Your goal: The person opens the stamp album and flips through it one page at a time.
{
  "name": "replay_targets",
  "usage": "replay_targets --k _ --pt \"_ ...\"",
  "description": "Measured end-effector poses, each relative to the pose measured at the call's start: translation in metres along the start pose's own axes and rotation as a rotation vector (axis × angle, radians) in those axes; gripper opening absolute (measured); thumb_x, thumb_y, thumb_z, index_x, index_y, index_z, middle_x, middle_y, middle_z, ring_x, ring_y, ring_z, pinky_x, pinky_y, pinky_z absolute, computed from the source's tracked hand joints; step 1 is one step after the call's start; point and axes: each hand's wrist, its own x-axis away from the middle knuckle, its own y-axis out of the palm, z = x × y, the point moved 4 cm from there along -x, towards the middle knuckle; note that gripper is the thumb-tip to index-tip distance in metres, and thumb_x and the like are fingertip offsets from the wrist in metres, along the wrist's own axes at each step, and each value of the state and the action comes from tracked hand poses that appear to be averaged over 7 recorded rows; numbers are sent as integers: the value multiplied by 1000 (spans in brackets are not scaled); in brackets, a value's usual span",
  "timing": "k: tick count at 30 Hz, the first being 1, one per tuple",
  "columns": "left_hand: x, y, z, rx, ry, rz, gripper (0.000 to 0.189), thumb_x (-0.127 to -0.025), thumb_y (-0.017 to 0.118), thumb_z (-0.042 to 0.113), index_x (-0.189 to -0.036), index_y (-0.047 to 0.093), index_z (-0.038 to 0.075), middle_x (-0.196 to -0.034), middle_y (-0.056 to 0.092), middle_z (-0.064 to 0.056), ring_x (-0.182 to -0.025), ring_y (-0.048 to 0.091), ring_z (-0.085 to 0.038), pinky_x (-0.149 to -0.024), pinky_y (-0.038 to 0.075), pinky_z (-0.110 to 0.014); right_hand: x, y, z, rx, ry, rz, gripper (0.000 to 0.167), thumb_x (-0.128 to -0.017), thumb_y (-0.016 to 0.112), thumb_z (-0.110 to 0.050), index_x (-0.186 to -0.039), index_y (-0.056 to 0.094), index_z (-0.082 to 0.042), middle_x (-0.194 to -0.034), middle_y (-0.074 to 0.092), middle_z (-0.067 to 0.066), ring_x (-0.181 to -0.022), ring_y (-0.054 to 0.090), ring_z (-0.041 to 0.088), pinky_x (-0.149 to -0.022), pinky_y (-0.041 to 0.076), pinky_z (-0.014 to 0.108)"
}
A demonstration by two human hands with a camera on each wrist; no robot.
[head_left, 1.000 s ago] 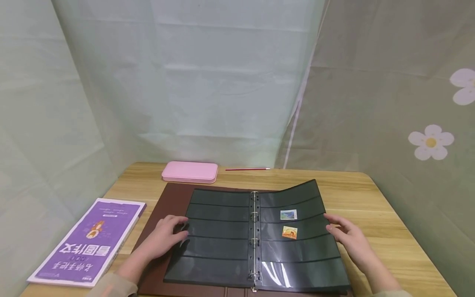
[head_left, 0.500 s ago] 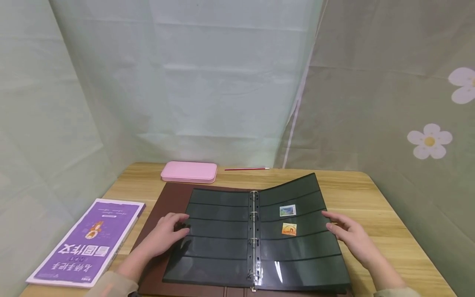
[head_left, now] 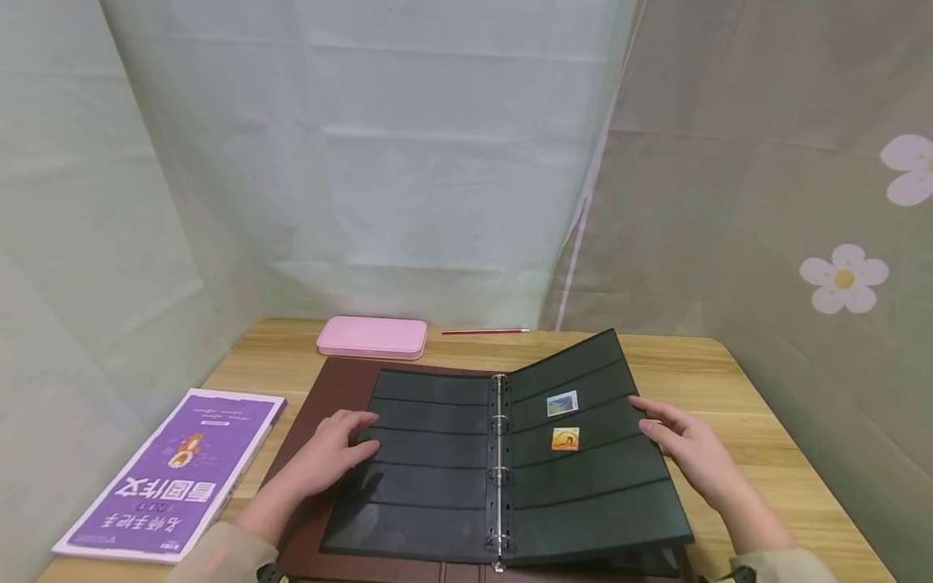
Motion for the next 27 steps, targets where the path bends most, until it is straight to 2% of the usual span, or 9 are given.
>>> replay_targets --k 5,7,12,15,19,22,27 --pt "-1 1 3 9 13 1 44 -89 64 27 -126 56 6 -123 50 -13 -114 44 -33 -90 40 -53 -5 1 -11 -2 -25 -16 46 -98 49 -33 -138 47 -10 -139 42 18 -121 44 36 -81 46 39" --pt "-2 1 5 15 21 1 43 -89 64 26 -126 56 6 -124 50 -13 -113 44 -32 -90 40 -52 -7 2 -15 -1 -33 -15 46 -98 48 -33 -138 47 -10 -140 42 17 -119 45 32 -80 45 36" --pt "-2 0 9 22 46 2 44 -89 64 29 -126 56 5 -124 50 -13 -111 44 -31 -89 41 -51 -11 4 -25 -138 -59 -38 48 -98 49 -28 -139 43 -3 -141 36 22 -99 58 16 -73 52 33" --pt "-3 0 10 26 45 4 44 -89 64 29 -126 55 6 -125 50 -13 -112 44 -31 -90 41 -51 -14 7 -30 -219 -73 -59 49 -98 49 -25 -140 40 0 -140 34 24 -91 63 15 -72 54 36" --pt "-5 2 11 34 37 2 44 -89 64 27 -127 55 7 -126 49 -13 -114 43 -31 -92 40 -52 -16 11 -38 -261 -95 -70 49 -99 48 -22 -140 39 2 -141 32 24 -89 64 16 -72 54 35" --pt "-7 3 13 42 34 -4 45 -89 64 29 -128 54 7 -127 48 -13 -116 42 -31 -93 40 -52 -18 13 -44 -288 -122 -78 48 -100 46 -21 -139 39 4 -143 31 22 -95 62 14 -73 53 32" --pt "-10 6 20 59 43 3 46 -89 64 30 -128 55 8 -127 49 -12 -115 43 -31 -93 41 -51 -21 16 -52 -326 -160 -79 45 -99 47 -20 -137 42 4 -139 37 9 -103 57 11 -77 52 30"
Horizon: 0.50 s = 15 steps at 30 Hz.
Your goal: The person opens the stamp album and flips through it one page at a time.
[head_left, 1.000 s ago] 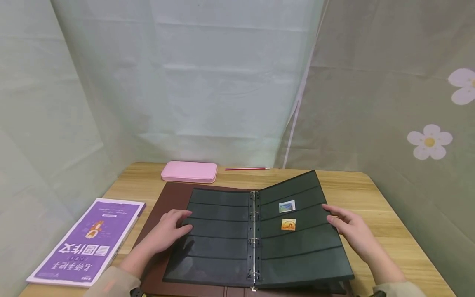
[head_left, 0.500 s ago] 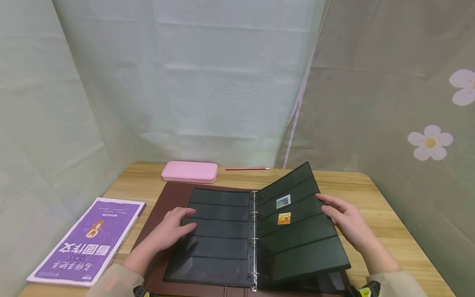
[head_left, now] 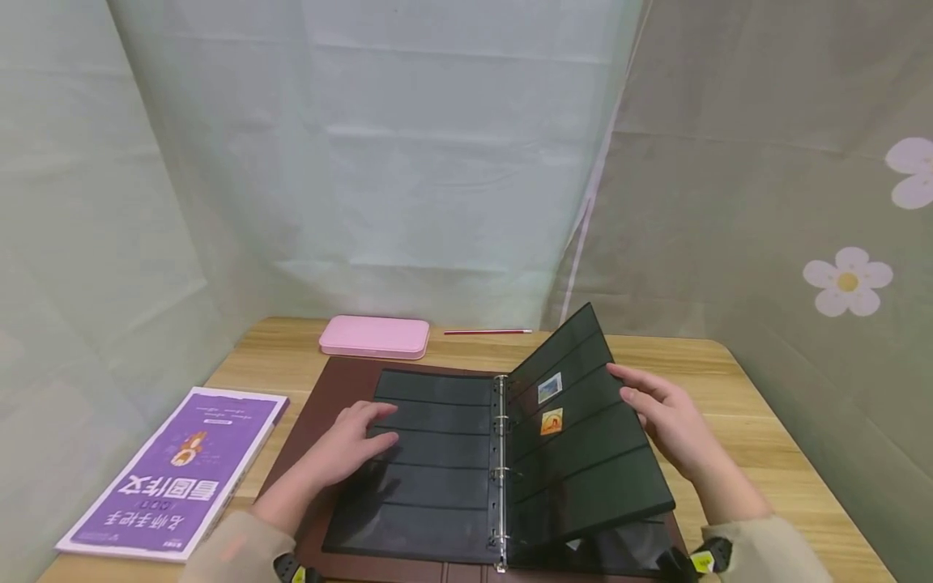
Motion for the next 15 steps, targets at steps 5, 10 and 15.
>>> replay_targets --k 5,10,15 --pt "-5 10 10 46 0 -7 47 -89 64 33 -129 55 10 -127 50 -9 -114 46 -31 -93 42 -49 -5 4 -4 -21 -4 19 42 -99 49 -17 -136 44 3 -131 45 3 -84 62 12 -68 54 31" --pt "-11 18 23 60 1 -5 46 -88 65 32 -129 55 13 -125 52 -6 -114 48 -29 -91 44 -47 -11 10 -9 55 12 70 43 -95 55 -17 -133 49 2 -120 48 9 -65 55 10 -58 50 27" --pt "-17 21 36 78 31 -13 47 -89 64 32 -130 54 11 -124 52 -5 -114 48 -30 -92 43 -48 -16 13 -15 110 -14 79 44 -93 58 -14 -133 49 2 -127 47 15 -97 55 11 -75 50 26"
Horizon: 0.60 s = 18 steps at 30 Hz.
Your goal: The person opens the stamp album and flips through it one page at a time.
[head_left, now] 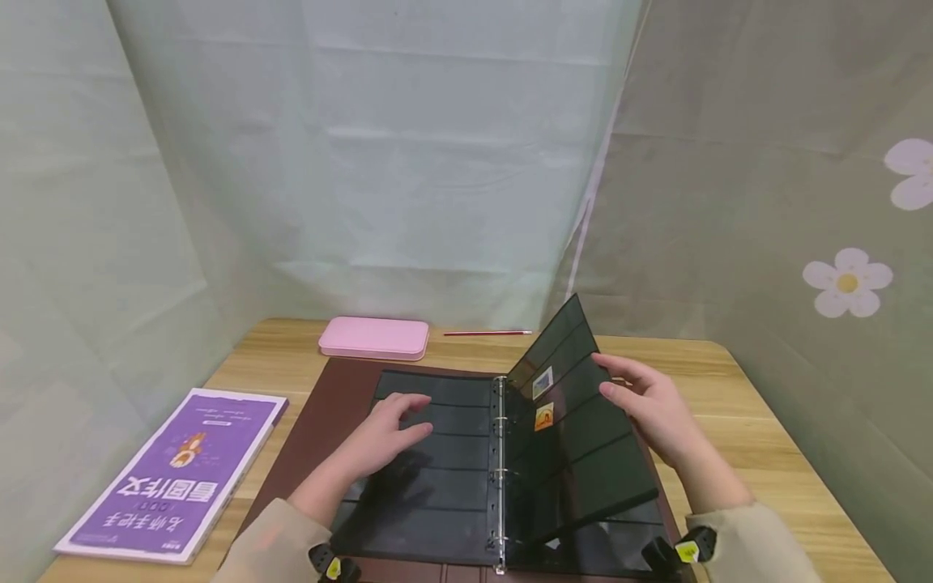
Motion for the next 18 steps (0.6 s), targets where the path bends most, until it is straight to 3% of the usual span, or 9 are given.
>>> replay_targets --k 12,18 --pt "-12 4 24 66 39 -40 51 -91 61 35 -133 50 9 -125 50 -4 -116 46 -30 -95 39 -48 -9 7 -13 50 -17 -2 45 -91 61 -16 -133 52 -3 -132 48 17 -102 57 13 -80 48 25" --pt "-19 5 35 72 50 -51 52 -91 60 36 -135 48 11 -125 49 -3 -117 46 -29 -95 39 -47 -13 12 -16 36 -41 -16 45 -91 62 -14 -133 51 -1 -134 47 14 -108 52 21 -81 47 26"
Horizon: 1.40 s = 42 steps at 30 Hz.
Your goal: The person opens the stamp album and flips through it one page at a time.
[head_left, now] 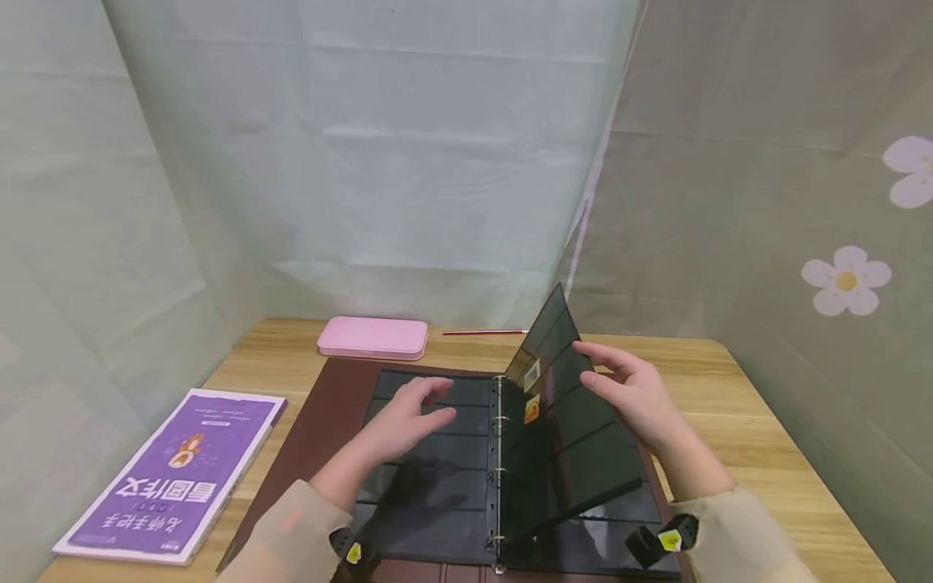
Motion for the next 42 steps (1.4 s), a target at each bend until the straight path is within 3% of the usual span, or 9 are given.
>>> replay_targets --k 7,14,19,28,42 --pt "-9 -2 20 42 14 -5 52 -92 59 35 -137 45 13 -126 48 -3 -118 45 -30 -94 39 -48 -4 5 -4 27 -18 -9 44 -90 62 -15 -132 53 -4 -134 48 11 -110 50 27 -80 47 27" --pt "-17 -1 45 85 74 -31 58 -91 59 39 -141 41 14 -133 45 -6 -120 44 -26 -94 39 -47 -9 15 -11 28 -76 -32 44 -90 61 -10 -132 53 -3 -132 49 14 -112 47 25 -82 47 27" --pt "-23 1 58 115 114 -27 60 -90 60 39 -141 40 15 -131 46 -6 -121 44 -31 -94 40 -49 -11 23 -15 7 -93 -62 44 -90 61 -9 -133 52 -3 -134 48 13 -114 47 28 -83 47 28" --pt "-27 5 68 197 150 3 62 -89 62 38 -142 39 17 -132 44 -7 -117 44 -32 -93 40 -48 -15 39 -18 -40 -105 -122 45 -90 61 -11 -133 51 -3 -134 48 17 -108 55 34 -84 48 33" --pt "-26 12 79 269 204 -22 60 -91 60 35 -142 38 14 -135 42 -8 -114 44 -26 -91 39 -43 -17 54 -16 -131 -94 -154 49 -92 57 -12 -139 44 -6 -126 50 22 -104 58 35 -87 47 42"
